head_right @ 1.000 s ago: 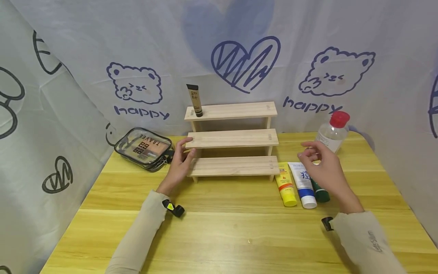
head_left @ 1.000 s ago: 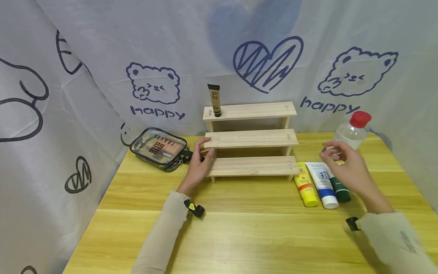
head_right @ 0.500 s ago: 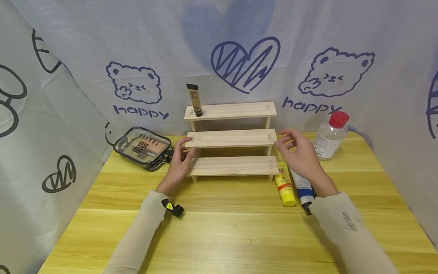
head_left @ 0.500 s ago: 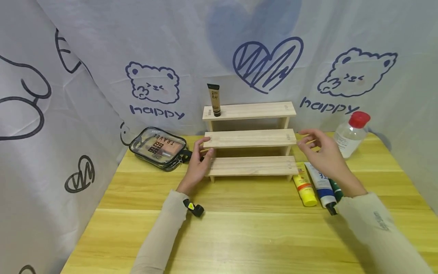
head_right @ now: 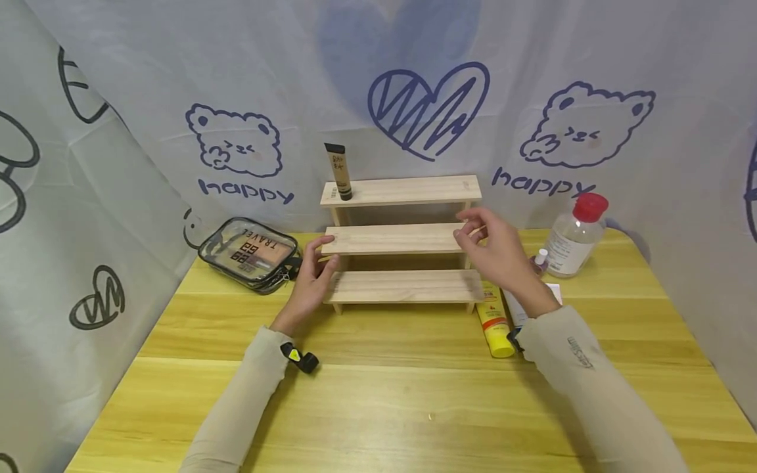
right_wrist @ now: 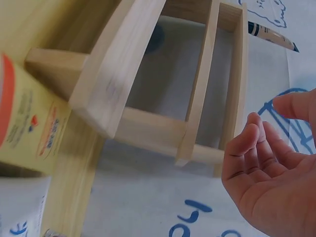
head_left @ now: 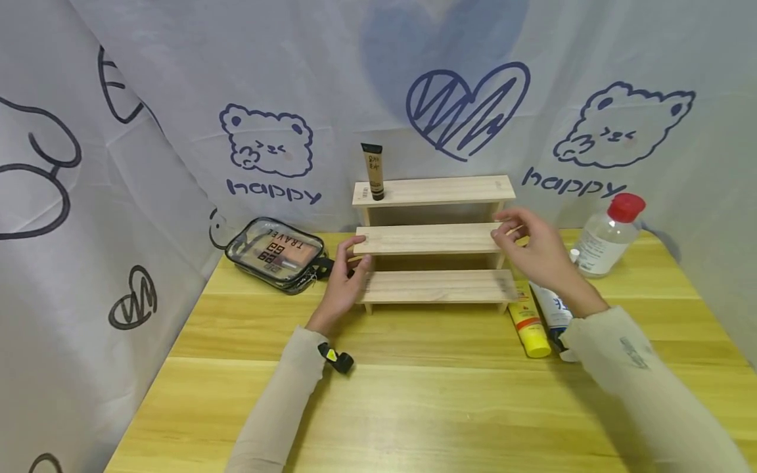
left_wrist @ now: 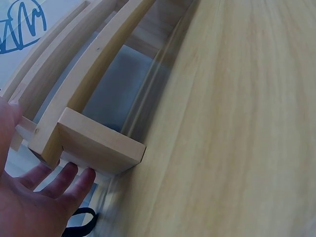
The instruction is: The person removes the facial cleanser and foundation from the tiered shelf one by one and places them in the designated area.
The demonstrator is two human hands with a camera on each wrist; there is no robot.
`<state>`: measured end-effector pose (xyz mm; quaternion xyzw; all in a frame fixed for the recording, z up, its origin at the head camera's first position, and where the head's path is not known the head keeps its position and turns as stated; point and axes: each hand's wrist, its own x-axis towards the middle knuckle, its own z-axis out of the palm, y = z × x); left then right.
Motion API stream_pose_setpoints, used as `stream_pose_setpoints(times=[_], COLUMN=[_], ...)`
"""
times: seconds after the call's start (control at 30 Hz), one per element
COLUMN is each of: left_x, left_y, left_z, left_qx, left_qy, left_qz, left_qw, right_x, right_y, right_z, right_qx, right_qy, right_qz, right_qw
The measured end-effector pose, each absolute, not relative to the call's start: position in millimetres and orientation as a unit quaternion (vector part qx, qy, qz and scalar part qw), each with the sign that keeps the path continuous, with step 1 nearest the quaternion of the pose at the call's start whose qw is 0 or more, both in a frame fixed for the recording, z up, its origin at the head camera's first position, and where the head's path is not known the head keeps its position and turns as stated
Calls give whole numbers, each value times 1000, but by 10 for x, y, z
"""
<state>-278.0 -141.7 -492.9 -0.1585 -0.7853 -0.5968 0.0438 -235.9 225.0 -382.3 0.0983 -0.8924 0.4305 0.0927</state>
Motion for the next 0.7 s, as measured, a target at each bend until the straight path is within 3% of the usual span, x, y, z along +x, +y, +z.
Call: stream_pose_setpoints(times=[0.7], left_x=[-2780], left_y=[-1420], left_z=[-4934], left_qx=[-158], left_qy=[-785], left_qz=[-597], left_qw=[41], right_x=[-2637], right_y=[1735], right_z=[-3718], right_qx=[144], right_qy=[-875], right_qz=[453], right_qw=[85])
